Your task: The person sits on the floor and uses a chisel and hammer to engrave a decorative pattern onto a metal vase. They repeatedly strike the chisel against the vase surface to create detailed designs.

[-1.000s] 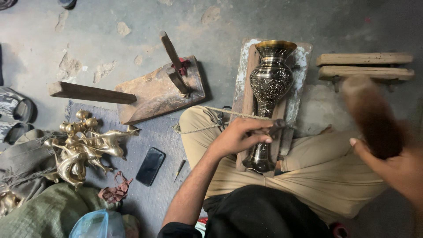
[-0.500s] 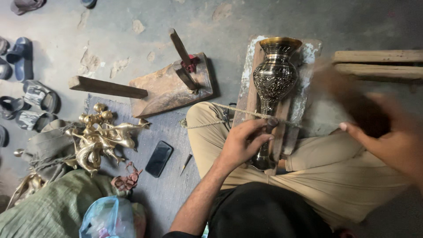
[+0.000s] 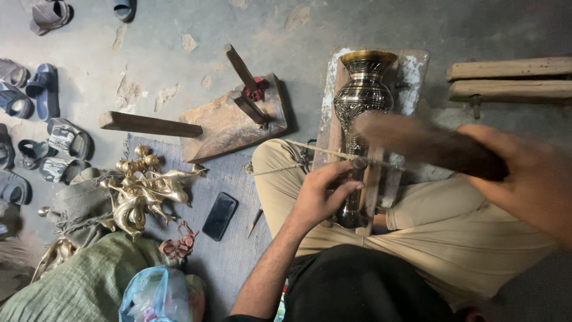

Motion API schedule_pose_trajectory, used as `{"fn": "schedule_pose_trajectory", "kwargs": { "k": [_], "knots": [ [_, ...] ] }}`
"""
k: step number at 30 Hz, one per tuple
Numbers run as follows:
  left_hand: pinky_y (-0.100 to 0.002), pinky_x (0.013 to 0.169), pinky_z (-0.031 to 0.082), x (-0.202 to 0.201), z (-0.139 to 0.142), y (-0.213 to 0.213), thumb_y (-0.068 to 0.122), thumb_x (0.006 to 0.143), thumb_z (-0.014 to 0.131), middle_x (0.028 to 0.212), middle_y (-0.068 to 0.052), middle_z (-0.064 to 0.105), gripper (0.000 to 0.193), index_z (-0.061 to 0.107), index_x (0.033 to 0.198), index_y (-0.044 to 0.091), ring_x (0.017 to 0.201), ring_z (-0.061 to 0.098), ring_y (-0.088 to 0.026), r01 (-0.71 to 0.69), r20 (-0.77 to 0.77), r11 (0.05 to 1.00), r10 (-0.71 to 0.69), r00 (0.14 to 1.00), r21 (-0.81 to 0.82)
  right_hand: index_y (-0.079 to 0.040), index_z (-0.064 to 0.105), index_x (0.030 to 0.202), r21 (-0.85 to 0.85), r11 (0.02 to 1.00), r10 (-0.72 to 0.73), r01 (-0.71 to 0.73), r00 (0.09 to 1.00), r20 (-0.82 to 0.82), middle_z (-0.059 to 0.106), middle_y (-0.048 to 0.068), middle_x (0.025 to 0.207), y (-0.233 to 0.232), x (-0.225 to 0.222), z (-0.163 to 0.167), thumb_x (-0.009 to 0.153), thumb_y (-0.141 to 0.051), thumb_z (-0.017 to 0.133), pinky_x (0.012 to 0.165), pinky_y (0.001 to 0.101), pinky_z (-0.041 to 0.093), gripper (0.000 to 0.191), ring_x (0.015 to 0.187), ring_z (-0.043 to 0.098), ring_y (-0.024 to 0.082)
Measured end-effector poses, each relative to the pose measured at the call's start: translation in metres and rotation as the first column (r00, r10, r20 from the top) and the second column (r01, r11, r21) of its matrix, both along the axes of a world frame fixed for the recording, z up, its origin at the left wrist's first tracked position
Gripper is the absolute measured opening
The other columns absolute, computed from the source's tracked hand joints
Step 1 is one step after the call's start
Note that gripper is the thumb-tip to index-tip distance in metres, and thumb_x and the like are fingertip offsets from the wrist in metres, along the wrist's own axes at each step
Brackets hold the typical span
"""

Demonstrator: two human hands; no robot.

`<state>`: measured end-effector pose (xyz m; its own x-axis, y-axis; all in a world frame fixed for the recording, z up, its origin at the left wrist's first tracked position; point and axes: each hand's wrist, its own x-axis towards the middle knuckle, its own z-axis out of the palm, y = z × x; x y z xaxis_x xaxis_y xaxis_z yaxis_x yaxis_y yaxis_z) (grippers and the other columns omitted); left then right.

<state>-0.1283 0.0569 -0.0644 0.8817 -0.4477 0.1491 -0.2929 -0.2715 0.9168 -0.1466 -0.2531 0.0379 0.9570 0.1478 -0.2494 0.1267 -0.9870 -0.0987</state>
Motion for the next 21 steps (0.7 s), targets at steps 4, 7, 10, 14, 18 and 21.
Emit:
{"fn": "schedule_pose_trajectory", "kwargs": {
  "k": [4,7,10,14,18,21],
  "knots": [
    [-0.029,0.077,0.063,0.001,-0.001,0.001,0.015,0.093,0.080,0.100,-0.009,0.073,0.038,0.066,0.126,0.004,0.088,0.074,-0.016,0.013,-0.007,1.000,-0.013,1.000,0.002,-0.025,0.061,0.139,0.010,1.000,-0.010,0.010,1.000,-0.027,0.069,-0.003,0.081,-0.004,-0.002,-0.005,0.093,-0.030,0.072,0.068,0.0253,0.059,0.048,0.071,0.067,0.010],
    [-0.029,0.078,0.064,0.001,-0.002,0.002,0.015,0.093,0.080,0.100,-0.009,0.073,0.038,0.067,0.127,0.004,0.089,0.075,-0.016,0.019,-0.015,1.000,-0.018,1.000,0.005,-0.022,0.060,0.137,-0.117,0.991,0.073,-0.067,0.996,0.052,0.068,-0.001,0.084,-0.006,-0.005,-0.011,0.083,-0.036,0.075,0.069,0.0275,0.058,0.058,0.071,0.069,0.012],
    [-0.029,0.082,0.065,0.002,-0.003,0.001,0.015,0.094,0.080,0.105,-0.010,0.073,0.042,0.064,0.130,0.003,0.094,0.075,-0.016,0.027,-0.012,1.000,-0.027,1.000,0.000,-0.021,0.062,0.135,-0.006,0.996,0.086,-0.086,0.991,0.106,0.068,-0.003,0.080,-0.011,-0.007,-0.014,0.090,-0.030,0.074,0.070,0.0273,0.058,0.048,0.073,0.066,0.011],
    [-0.029,0.083,0.065,0.002,-0.003,0.001,0.015,0.093,0.080,0.105,-0.010,0.074,0.040,0.065,0.128,0.002,0.096,0.075,-0.016,0.022,-0.027,1.000,-0.022,0.999,-0.009,-0.022,0.062,0.134,-0.065,0.996,0.073,-0.067,0.993,0.097,0.068,-0.001,0.084,-0.014,-0.007,-0.022,0.085,-0.034,0.075,0.067,0.0275,0.058,0.053,0.071,0.069,0.012],
    [-0.029,0.082,0.064,0.002,-0.003,0.001,0.014,0.092,0.081,0.106,-0.010,0.074,0.043,0.065,0.129,0.001,0.095,0.075,-0.016,0.016,-0.029,1.000,-0.016,0.999,-0.012,-0.023,0.060,0.138,-0.112,0.990,0.106,-0.091,0.985,0.133,0.068,-0.002,0.084,-0.017,-0.008,-0.031,0.080,-0.037,0.074,0.068,0.0269,0.058,0.061,0.071,0.068,0.012],
    [-0.029,0.082,0.063,0.002,-0.004,0.001,0.014,0.091,0.082,0.105,-0.011,0.074,0.043,0.065,0.129,0.001,0.094,0.075,-0.017,0.014,-0.043,1.000,-0.015,0.999,-0.019,-0.023,0.060,0.140,0.090,0.995,-0.036,0.032,0.999,0.038,0.066,-0.001,0.087,-0.021,-0.011,-0.037,0.086,-0.029,0.073,0.066,0.0271,0.057,0.056,0.069,0.068,0.011]
  ]
}}
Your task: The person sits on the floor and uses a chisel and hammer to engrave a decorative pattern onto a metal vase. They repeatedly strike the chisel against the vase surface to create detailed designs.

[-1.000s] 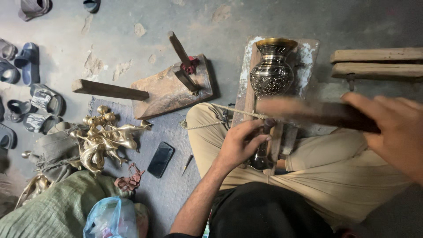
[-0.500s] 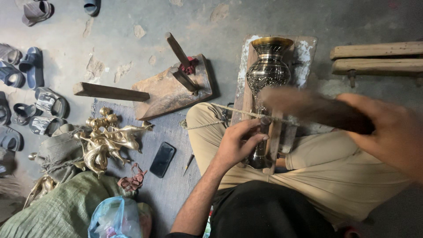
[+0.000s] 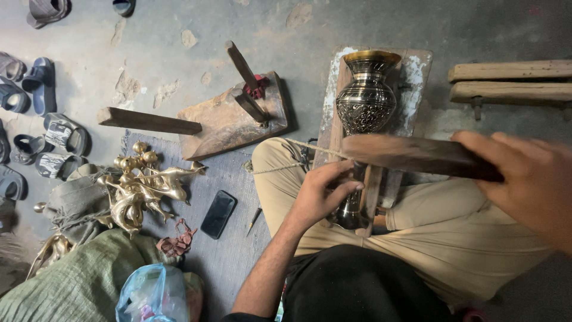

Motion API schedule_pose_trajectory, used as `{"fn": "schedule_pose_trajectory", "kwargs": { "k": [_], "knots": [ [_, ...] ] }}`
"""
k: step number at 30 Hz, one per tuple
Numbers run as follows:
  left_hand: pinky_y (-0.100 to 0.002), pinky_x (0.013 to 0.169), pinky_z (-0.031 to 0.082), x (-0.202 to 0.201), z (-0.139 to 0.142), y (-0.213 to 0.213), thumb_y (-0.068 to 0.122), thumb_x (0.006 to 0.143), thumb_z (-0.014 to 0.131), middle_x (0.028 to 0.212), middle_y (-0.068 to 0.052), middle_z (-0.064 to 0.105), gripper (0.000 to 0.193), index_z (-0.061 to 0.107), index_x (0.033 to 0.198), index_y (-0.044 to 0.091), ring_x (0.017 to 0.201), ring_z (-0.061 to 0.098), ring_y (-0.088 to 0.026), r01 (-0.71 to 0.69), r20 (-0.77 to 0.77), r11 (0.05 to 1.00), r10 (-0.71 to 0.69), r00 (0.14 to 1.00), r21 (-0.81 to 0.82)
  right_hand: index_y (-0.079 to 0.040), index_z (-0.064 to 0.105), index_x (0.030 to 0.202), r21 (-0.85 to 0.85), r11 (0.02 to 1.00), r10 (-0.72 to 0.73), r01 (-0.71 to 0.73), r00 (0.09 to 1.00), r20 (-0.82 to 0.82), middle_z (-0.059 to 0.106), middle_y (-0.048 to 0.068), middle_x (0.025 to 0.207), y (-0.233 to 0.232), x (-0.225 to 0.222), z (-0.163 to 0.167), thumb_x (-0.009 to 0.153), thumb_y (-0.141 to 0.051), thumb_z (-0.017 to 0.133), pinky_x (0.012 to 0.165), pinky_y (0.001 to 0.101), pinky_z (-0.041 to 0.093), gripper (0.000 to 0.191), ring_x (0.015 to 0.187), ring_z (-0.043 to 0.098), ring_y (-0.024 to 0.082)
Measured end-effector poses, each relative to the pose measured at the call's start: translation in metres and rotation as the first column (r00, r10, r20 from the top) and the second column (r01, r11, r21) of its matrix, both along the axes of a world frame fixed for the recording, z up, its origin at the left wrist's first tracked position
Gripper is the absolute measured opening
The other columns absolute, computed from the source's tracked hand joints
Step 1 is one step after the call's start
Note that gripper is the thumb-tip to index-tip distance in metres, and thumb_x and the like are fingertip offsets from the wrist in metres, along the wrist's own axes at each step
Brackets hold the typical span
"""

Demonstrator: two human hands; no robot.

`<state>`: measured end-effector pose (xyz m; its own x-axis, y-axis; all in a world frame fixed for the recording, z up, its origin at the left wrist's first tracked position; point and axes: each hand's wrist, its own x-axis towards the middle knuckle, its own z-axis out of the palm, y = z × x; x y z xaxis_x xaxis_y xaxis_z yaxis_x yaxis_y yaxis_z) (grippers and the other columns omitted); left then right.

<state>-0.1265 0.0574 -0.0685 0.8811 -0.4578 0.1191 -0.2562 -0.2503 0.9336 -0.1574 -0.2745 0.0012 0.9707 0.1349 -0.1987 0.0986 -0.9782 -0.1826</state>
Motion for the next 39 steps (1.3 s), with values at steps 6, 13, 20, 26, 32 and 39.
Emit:
{"fn": "schedule_pose_trajectory", "kwargs": {
  "k": [6,13,20,26,32,39],
  "knots": [
    [-0.028,0.084,0.063,-0.001,-0.005,0.000,0.013,0.091,0.081,0.105,-0.011,0.074,0.045,0.064,0.131,0.001,0.095,0.075,-0.016,-0.010,0.006,0.999,0.010,1.000,-0.038,-0.020,0.061,0.131,-0.066,0.994,0.098,-0.091,0.989,0.113,0.068,0.001,0.089,-0.006,-0.003,-0.001,0.089,-0.027,0.072,0.069,0.0286,0.059,0.044,0.074,0.066,0.012],
    [-0.029,0.081,0.063,-0.002,0.000,-0.004,0.012,0.092,0.080,0.103,-0.010,0.074,0.043,0.065,0.132,0.002,0.091,0.074,-0.016,-0.064,-0.069,0.997,0.062,0.996,-0.036,-0.019,0.059,0.141,0.314,0.939,-0.113,0.139,0.989,-0.100,0.066,0.003,0.089,0.004,0.006,0.023,0.087,-0.017,0.074,0.067,0.0312,0.056,0.056,0.071,0.067,0.013],
    [-0.030,0.088,0.064,-0.010,0.012,-0.007,0.009,0.096,0.075,0.114,-0.012,0.073,0.039,0.062,0.131,0.000,0.104,0.076,-0.018,-0.159,-0.099,0.982,0.148,0.984,-0.103,-0.022,0.054,0.149,-0.469,0.881,0.098,-0.056,0.993,0.065,0.066,0.000,0.091,0.012,0.001,0.020,0.086,-0.030,0.076,0.072,0.0241,0.057,0.067,0.070,0.066,0.009],
    [-0.029,0.086,0.065,-0.014,0.013,-0.009,0.008,0.100,0.073,0.104,-0.009,0.077,0.025,0.062,0.121,0.002,0.099,0.078,-0.017,-0.134,-0.108,0.988,0.125,0.986,-0.081,-0.027,0.055,0.146,-0.509,0.844,0.239,-0.166,0.968,0.081,0.067,-0.002,0.092,0.011,0.002,0.003,0.087,-0.037,0.072,0.072,0.0272,0.058,0.062,0.073,0.067,0.010],
    [-0.035,0.069,0.054,-0.012,0.008,-0.006,0.008,0.094,0.078,0.092,-0.009,0.066,0.029,0.064,0.119,0.003,0.080,0.068,-0.024,-0.121,0.284,0.991,0.101,0.954,0.055,-0.023,0.057,0.145,-0.058,0.997,0.055,-0.043,0.971,0.231,0.063,-0.004,0.086,0.004,-0.002,0.002,0.085,-0.029,0.073,0.075,0.0310,0.056,0.063,0.077,0.065,0.012],
    [-0.034,0.066,0.053,-0.015,0.002,-0.007,0.007,0.094,0.078,0.089,-0.009,0.065,0.023,0.067,0.114,0.007,0.075,0.067,-0.023,-0.143,0.234,0.988,0.127,0.964,0.053,-0.021,0.058,0.144,-0.059,0.995,0.088,-0.079,0.985,0.151,0.062,0.000,0.080,0.002,-0.006,0.016,0.085,-0.018,0.077,0.072,0.0309,0.052,0.062,0.070,0.058,0.012]
  ]
}}
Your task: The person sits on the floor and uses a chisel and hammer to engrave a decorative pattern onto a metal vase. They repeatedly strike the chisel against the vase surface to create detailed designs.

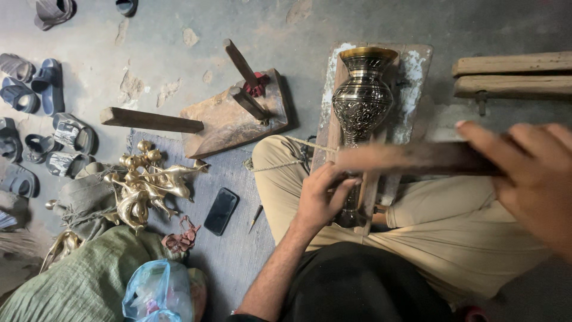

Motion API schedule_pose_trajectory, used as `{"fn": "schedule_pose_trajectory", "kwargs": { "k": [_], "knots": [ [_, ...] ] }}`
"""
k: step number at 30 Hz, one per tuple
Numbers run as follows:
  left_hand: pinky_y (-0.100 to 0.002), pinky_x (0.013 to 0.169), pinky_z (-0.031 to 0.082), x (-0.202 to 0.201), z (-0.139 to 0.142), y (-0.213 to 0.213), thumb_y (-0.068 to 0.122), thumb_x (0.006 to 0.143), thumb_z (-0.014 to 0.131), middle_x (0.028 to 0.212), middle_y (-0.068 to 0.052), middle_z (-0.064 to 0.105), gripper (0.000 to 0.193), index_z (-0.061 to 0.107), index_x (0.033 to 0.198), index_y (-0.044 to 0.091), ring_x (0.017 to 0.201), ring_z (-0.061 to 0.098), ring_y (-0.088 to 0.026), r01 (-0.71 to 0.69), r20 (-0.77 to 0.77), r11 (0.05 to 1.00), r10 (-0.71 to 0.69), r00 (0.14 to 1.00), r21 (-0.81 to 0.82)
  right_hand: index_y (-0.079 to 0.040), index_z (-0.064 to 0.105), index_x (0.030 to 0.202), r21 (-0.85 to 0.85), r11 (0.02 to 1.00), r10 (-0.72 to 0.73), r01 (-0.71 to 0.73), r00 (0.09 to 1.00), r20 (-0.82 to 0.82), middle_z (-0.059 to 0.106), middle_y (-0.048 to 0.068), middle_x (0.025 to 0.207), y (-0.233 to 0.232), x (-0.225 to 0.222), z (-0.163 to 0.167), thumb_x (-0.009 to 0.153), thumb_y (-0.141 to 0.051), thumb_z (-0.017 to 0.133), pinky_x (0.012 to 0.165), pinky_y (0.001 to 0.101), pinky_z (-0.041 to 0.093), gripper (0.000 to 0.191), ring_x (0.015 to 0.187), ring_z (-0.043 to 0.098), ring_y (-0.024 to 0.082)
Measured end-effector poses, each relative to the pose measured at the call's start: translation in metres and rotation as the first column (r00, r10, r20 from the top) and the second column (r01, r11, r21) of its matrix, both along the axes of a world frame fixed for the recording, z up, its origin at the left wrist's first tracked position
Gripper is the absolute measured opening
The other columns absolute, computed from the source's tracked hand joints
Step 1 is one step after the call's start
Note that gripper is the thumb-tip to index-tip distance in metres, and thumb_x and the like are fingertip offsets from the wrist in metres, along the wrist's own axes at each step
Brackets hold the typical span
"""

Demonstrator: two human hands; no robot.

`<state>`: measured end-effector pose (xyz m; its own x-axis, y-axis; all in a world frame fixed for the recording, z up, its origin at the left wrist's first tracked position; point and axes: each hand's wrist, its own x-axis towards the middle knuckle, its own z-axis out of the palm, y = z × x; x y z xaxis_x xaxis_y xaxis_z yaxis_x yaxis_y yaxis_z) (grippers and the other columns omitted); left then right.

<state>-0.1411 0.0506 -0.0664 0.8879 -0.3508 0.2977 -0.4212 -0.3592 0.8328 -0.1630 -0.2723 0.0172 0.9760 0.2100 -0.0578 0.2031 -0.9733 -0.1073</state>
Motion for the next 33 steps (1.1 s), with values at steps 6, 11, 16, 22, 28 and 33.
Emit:
{"fn": "schedule_pose_trajectory", "kwargs": {
  "k": [6,11,16,22,28,33],
  "knots": [
    [-0.034,0.071,0.056,0.002,0.002,0.002,0.007,0.095,0.077,0.094,-0.010,0.068,0.025,0.066,0.117,0.006,0.082,0.070,-0.024,0.021,0.030,1.000,-0.021,0.999,-0.014,-0.021,0.057,0.145,-0.120,0.990,0.075,-0.074,0.997,0.000,0.062,-0.002,0.093,0.007,-0.001,0.004,0.082,-0.025,0.077,0.066,0.0275,0.051,0.067,0.067,0.055,0.011],
    [-0.032,0.073,0.061,0.003,0.003,0.001,0.009,0.097,0.076,0.097,-0.008,0.070,0.026,0.066,0.120,0.006,0.084,0.073,-0.021,0.049,-0.048,0.998,-0.051,0.998,-0.040,-0.027,0.056,0.147,-0.159,0.982,0.116,-0.103,0.990,0.075,0.058,0.001,0.083,0.005,-0.001,0.000,0.086,-0.023,0.076,0.065,0.0292,0.051,0.064,0.066,0.055,0.012],
    [-0.032,0.071,0.060,0.004,0.002,0.002,0.009,0.096,0.076,0.094,-0.009,0.070,0.028,0.067,0.122,0.004,0.082,0.073,-0.020,0.036,-0.092,0.999,-0.038,0.995,-0.029,-0.029,0.055,0.144,-0.266,0.955,0.170,-0.128,0.976,0.139,0.055,0.002,0.078,0.004,-0.002,-0.005,0.092,-0.022,0.075,0.066,0.0319,0.053,0.056,0.061,0.053,0.015],
    [-0.033,0.073,0.058,0.004,-0.001,0.000,0.009,0.095,0.077,0.095,-0.010,0.070,0.028,0.066,0.120,0.003,0.083,0.072,-0.021,0.038,-0.047,0.998,-0.040,0.998,-0.046,-0.026,0.056,0.145,-0.369,0.918,0.223,-0.146,0.959,0.175,0.057,0.001,0.077,-0.001,-0.003,-0.010,0.098,-0.026,0.074,0.064,0.0279,0.053,0.051,0.064,0.053,0.013],
    [-0.033,0.071,0.057,0.004,-0.004,-0.002,0.009,0.095,0.078,0.093,-0.010,0.071,0.030,0.066,0.121,0.002,0.080,0.072,-0.021,0.006,-0.108,0.998,-0.013,0.994,-0.069,-0.013,0.059,0.143,-0.099,0.976,0.207,-0.194,0.967,0.146,0.059,0.003,0.088,-0.004,-0.002,-0.008,0.092,-0.025,0.071,0.064,0.0316,0.053,0.054,0.062,0.055,0.012],
    [-0.030,0.075,0.059,0.002,-0.003,-0.005,0.008,0.095,0.078,0.097,-0.010,0.071,0.034,0.064,0.125,0.002,0.086,0.073,-0.018,-0.008,-0.116,0.995,-0.003,0.993,-0.096,-0.024,0.059,0.143,-0.109,0.992,0.084,-0.069,0.987,0.138,0.058,-0.001,0.082,0.002,-0.003,0.003,0.093,-0.020,0.071,0.062,0.0279,0.051,0.051,0.060,0.056,0.009]
  ]
}}
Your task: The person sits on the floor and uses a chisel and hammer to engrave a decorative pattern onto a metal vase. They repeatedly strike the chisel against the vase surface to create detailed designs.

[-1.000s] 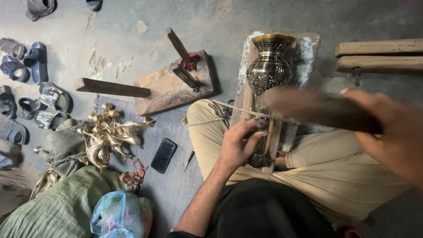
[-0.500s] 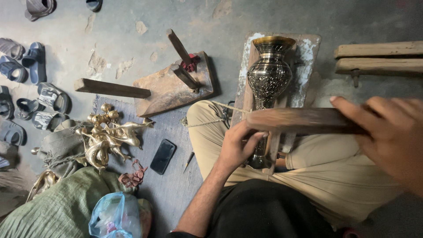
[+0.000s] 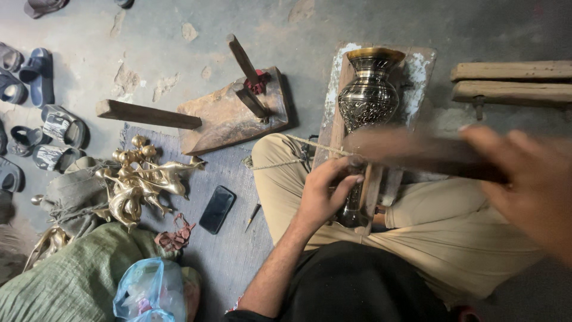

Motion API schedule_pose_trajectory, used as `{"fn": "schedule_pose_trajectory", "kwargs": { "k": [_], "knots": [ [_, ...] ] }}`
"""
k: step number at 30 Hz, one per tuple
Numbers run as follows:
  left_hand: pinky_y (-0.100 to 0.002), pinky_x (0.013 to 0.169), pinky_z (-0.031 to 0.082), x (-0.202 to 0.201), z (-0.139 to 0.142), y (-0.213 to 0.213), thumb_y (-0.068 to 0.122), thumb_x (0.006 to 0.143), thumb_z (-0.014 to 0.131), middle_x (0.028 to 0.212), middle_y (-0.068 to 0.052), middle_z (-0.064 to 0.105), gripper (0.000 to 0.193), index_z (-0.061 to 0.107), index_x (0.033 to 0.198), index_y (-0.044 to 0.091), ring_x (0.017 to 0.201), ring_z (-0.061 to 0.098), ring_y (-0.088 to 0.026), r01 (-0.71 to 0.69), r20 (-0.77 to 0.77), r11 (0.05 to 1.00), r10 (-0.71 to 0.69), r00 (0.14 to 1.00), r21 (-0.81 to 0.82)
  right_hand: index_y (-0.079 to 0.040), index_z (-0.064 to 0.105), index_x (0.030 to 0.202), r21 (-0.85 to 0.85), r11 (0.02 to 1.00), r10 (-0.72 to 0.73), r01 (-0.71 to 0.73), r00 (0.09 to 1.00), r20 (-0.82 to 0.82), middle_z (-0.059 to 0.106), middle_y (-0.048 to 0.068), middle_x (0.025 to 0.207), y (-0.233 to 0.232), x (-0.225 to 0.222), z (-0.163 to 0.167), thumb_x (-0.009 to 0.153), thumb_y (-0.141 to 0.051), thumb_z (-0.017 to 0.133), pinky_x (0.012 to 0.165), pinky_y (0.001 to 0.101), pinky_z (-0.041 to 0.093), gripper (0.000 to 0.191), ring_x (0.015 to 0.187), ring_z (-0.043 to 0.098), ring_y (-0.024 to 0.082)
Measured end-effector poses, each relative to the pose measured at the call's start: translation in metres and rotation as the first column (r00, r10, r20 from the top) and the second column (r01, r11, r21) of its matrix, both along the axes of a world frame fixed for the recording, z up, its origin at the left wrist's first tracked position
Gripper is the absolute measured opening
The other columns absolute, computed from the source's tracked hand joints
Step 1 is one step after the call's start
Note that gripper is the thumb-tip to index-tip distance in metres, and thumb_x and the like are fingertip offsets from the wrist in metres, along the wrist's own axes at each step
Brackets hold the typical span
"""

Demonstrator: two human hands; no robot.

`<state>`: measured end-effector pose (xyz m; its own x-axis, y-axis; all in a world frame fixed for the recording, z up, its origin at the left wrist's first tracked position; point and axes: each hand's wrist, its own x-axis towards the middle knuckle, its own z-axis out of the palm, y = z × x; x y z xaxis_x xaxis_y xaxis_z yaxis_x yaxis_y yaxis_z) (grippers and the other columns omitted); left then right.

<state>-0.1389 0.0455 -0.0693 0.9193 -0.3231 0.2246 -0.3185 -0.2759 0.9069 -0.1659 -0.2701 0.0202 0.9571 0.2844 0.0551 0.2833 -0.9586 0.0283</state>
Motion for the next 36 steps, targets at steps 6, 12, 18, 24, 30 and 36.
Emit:
{"fn": "schedule_pose_trajectory", "kwargs": {
  "k": [6,12,18,24,30,36],
  "knots": [
    [-0.028,0.076,0.061,0.005,0.003,0.013,0.011,0.092,0.081,0.098,-0.009,0.073,0.042,0.066,0.129,0.002,0.085,0.072,-0.013,0.095,-0.195,0.990,-0.114,0.974,-0.103,-0.024,0.060,0.150,-0.330,0.940,-0.120,0.089,0.990,-0.074,0.066,0.000,0.092,0.004,-0.002,-0.008,0.087,-0.034,0.073,0.079,0.0339,0.058,0.065,0.076,0.068,0.015],
    [-0.027,0.074,0.063,0.015,0.004,0.015,0.016,0.090,0.083,0.101,-0.009,0.077,0.042,0.068,0.126,0.003,0.083,0.076,-0.013,0.222,-0.170,0.975,-0.219,0.961,-0.001,-0.028,0.064,0.143,-0.346,0.931,-0.128,0.114,0.992,-0.017,0.070,-0.001,0.095,-0.007,-0.003,-0.042,0.085,-0.032,0.072,0.089,0.0374,0.059,0.059,0.084,0.071,0.015],
    [-0.028,0.080,0.063,0.020,0.010,0.017,0.015,0.093,0.080,0.101,-0.008,0.077,0.042,0.067,0.131,0.005,0.092,0.077,-0.014,0.303,-0.185,0.950,-0.311,0.932,-0.072,-0.022,0.061,0.121,0.593,0.775,-0.112,0.216,0.972,-0.208,0.069,0.002,0.091,-0.018,-0.004,-0.045,0.091,-0.021,0.077,0.073,0.0333,0.058,0.034,0.079,0.071,0.018],
    [-0.027,0.079,0.062,0.022,0.015,0.015,0.015,0.092,0.081,0.098,-0.007,0.076,0.044,0.067,0.132,0.007,0.091,0.076,-0.013,0.314,-0.208,0.949,-0.315,0.926,-0.039,-0.020,0.059,0.143,0.293,0.914,-0.190,0.281,0.934,-0.304,0.065,0.003,0.087,-0.013,-0.004,-0.030,0.091,-0.021,0.075,0.069,0.0329,0.058,0.055,0.072,0.066,0.019],
    [-0.027,0.080,0.061,0.021,0.015,0.016,0.013,0.092,0.080,0.099,-0.007,0.077,0.045,0.066,0.136,0.010,0.092,0.076,-0.013,0.327,-0.247,0.943,-0.331,0.911,-0.059,-0.022,0.055,0.146,0.222,0.919,-0.244,0.326,0.912,-0.330,0.069,0.001,0.085,0.000,-0.002,-0.019,0.089,-0.025,0.073,0.073,0.0324,0.059,0.060,0.074,0.071,0.017],
    [-0.028,0.086,0.063,0.021,0.008,0.016,0.015,0.093,0.080,0.104,-0.007,0.077,0.045,0.065,0.136,0.010,0.099,0.077,-0.014,0.340,-0.203,0.939,-0.345,0.916,-0.060,-0.020,0.053,0.150,0.214,0.927,-0.215,0.309,0.902,-0.375,0.070,0.004,0.089,0.002,-0.003,-0.013,0.089,-0.023,0.073,0.071,0.0330,0.060,0.064,0.076,0.072,0.017]
  ]
}}
